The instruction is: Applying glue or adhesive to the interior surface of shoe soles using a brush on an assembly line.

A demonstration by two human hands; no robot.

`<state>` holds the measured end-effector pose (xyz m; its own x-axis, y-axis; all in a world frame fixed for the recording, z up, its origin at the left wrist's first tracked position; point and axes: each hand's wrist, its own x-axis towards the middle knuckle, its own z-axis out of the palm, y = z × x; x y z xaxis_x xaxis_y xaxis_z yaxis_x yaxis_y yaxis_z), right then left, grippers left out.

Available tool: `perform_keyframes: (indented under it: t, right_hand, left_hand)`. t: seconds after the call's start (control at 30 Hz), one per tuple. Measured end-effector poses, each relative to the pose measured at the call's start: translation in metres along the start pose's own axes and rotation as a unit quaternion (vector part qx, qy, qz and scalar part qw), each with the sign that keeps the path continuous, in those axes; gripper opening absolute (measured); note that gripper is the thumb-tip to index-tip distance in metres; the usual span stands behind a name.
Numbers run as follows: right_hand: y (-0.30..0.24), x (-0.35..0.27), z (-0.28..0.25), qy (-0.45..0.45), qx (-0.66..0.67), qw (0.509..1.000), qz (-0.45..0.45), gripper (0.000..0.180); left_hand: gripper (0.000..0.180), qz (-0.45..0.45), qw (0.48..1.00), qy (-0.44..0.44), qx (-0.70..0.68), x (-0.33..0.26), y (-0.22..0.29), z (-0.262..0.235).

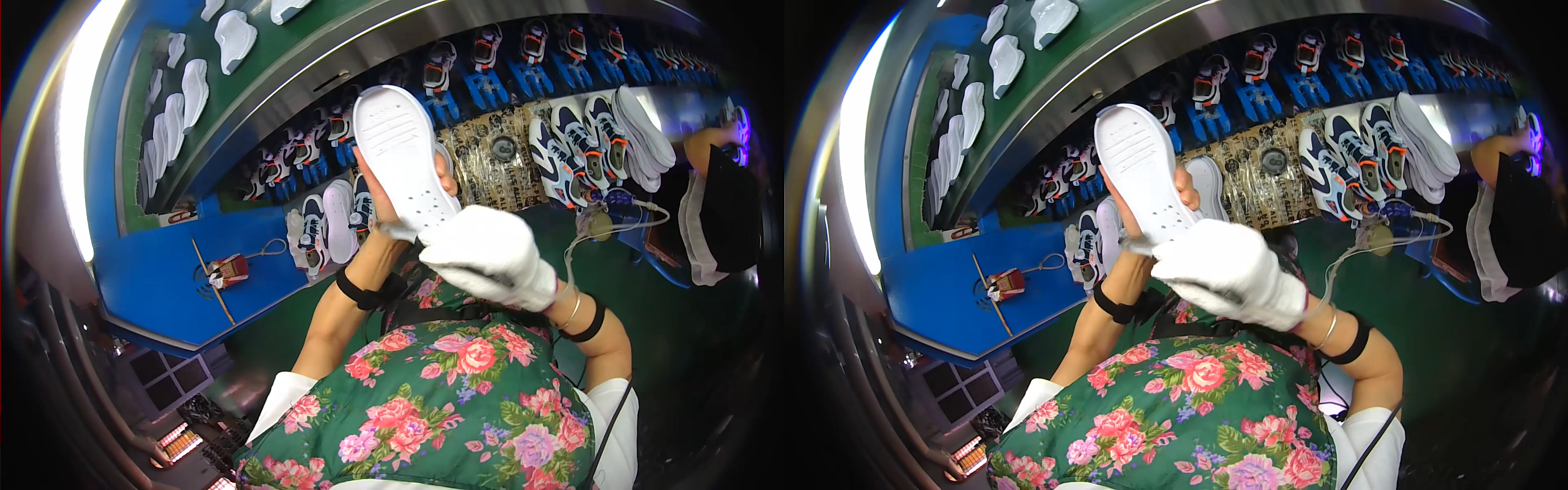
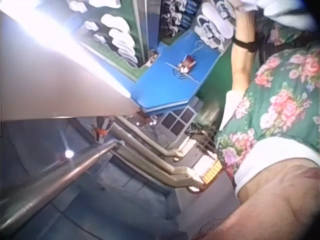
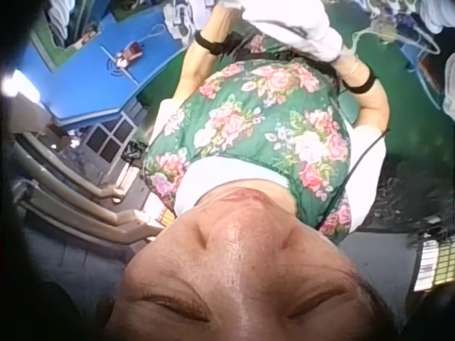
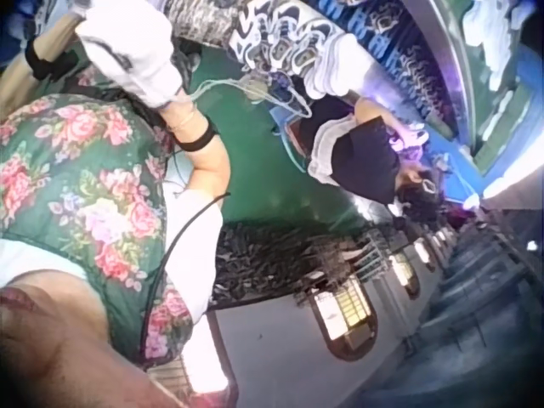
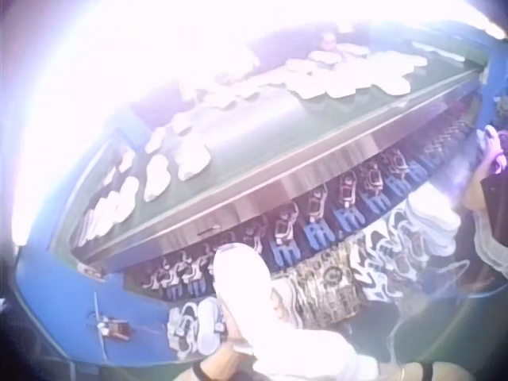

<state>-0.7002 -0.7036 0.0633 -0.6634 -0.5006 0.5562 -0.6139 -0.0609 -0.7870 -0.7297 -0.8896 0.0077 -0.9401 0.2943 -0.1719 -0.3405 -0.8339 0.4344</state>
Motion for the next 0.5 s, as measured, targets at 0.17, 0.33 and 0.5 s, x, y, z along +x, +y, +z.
perform_keyframes:
  t: [0.17, 0.33, 0.5]
  right_hand:
    - [0.016, -0.008, 0.003, 0.040, -0.108, 0.993, -0.018, 0.025]
    - [0.003, -0.007, 0.004, -0.020, 0.135, 0.989, 0.064, 0.024]
    - [0.009, -0.009, 0.011, -0.015, -0.139, 0.988, -0.058, 0.030]
  left_hand:
    - [0.101, -0.019, 1.000, 0.005, 0.011, 0.003, 0.008, 0.005]
    - [0.101, -0.044, 0.999, 0.004, -0.009, 0.003, 0.024, -0.013]
    - [0.100, -0.115, 0.992, -0.037, 0.038, 0.008, 0.031, -0.012]
